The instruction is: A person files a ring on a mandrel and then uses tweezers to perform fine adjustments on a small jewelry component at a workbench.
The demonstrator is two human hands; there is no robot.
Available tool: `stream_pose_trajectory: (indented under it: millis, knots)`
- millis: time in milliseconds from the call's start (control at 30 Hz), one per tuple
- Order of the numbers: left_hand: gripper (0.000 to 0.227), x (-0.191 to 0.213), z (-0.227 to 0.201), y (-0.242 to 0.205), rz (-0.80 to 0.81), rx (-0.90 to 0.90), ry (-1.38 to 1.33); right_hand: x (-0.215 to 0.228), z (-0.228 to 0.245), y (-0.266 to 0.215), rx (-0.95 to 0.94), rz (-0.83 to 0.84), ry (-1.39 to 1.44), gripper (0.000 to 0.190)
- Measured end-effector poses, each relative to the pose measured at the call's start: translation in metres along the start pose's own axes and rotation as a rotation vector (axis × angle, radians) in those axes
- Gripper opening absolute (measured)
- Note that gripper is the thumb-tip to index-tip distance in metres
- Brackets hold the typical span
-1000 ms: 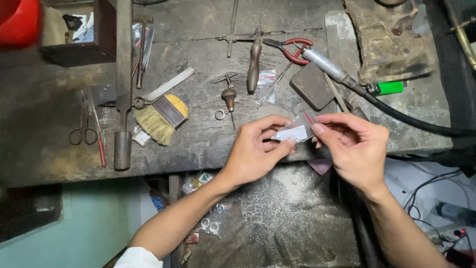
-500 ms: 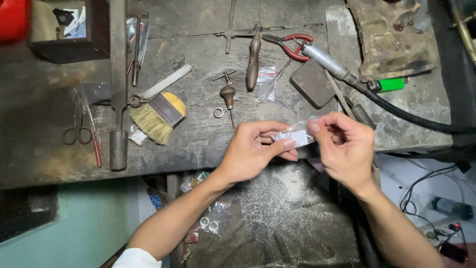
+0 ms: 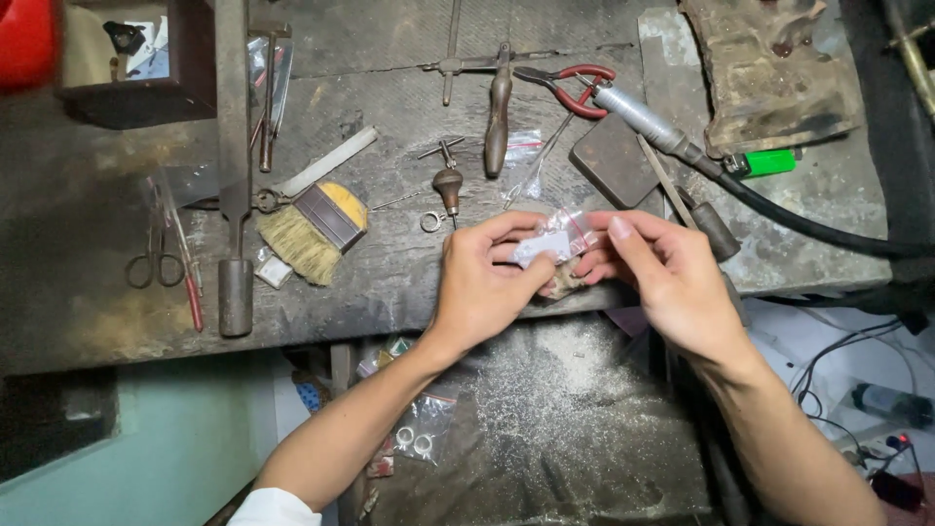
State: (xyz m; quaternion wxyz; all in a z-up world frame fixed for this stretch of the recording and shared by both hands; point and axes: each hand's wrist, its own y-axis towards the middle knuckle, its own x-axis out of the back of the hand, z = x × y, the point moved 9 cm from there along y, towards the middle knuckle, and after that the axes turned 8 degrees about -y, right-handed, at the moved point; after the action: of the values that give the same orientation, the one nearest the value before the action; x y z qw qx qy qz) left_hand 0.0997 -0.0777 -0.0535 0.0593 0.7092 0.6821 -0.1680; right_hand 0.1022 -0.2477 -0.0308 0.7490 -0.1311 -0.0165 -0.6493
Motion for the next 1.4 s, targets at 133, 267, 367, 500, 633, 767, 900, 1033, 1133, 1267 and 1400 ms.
stream_pose_trajectory:
  millis: [133, 267, 367, 500, 633, 767, 900, 1033, 1133, 1267, 1400]
  knots:
    - [0.021, -0.007, -0.005, 0.002, 0.016, -0.035, 0.06, 0.002, -0.009, 0.006, -0.019, 0.085, -0.101, 0.03]
    - [0.023, -0.014, -0.003, 0.002, 0.083, -0.065, 0.036, 0.002, -0.012, 0.012, 0.001, 0.086, -0.103, 0.031]
    - [0.029, -0.009, 0.0, 0.004, 0.063, -0.068, 0.047, 0.001, -0.014, 0.015, 0.0, 0.108, -0.071, 0.03]
    - [0.03, -0.005, -0.007, 0.007, 0.06, -0.066, -0.012, 0.005, -0.02, 0.018, -0.07, 0.081, 0.006, 0.024]
    - [0.017, -0.002, -0.012, 0.009, 0.039, -0.12, -0.023, 0.002, -0.012, 0.019, -0.015, 0.141, -0.08, 0.023]
    - [0.033, 0.013, -0.035, 0.015, 0.042, -0.256, 0.138, 0.006, 0.008, 0.026, 0.157, 0.08, -0.4, 0.019]
    - [0.012, 0.039, -0.049, 0.018, -0.057, -0.346, 0.191, 0.0, 0.017, 0.03, 0.446, 0.056, -0.885, 0.015]
    - [0.01, 0.051, -0.034, 0.021, -0.113, -0.27, 0.119, -0.005, 0.037, 0.027, 0.566, 0.018, -0.821, 0.009]
    - [0.014, 0.037, -0.026, 0.021, -0.049, -0.221, 0.011, 0.013, 0.04, 0.027, 0.533, -0.074, -0.688, 0.012]
    - [0.013, 0.027, -0.023, 0.019, -0.016, -0.197, -0.027, -0.02, 0.054, 0.022, 0.529, 0.089, -0.466, 0.013]
    - [0.027, 0.031, -0.026, 0.017, -0.029, -0.225, -0.043, -0.025, 0.034, 0.035, 0.516, 0.099, -0.438, 0.003]
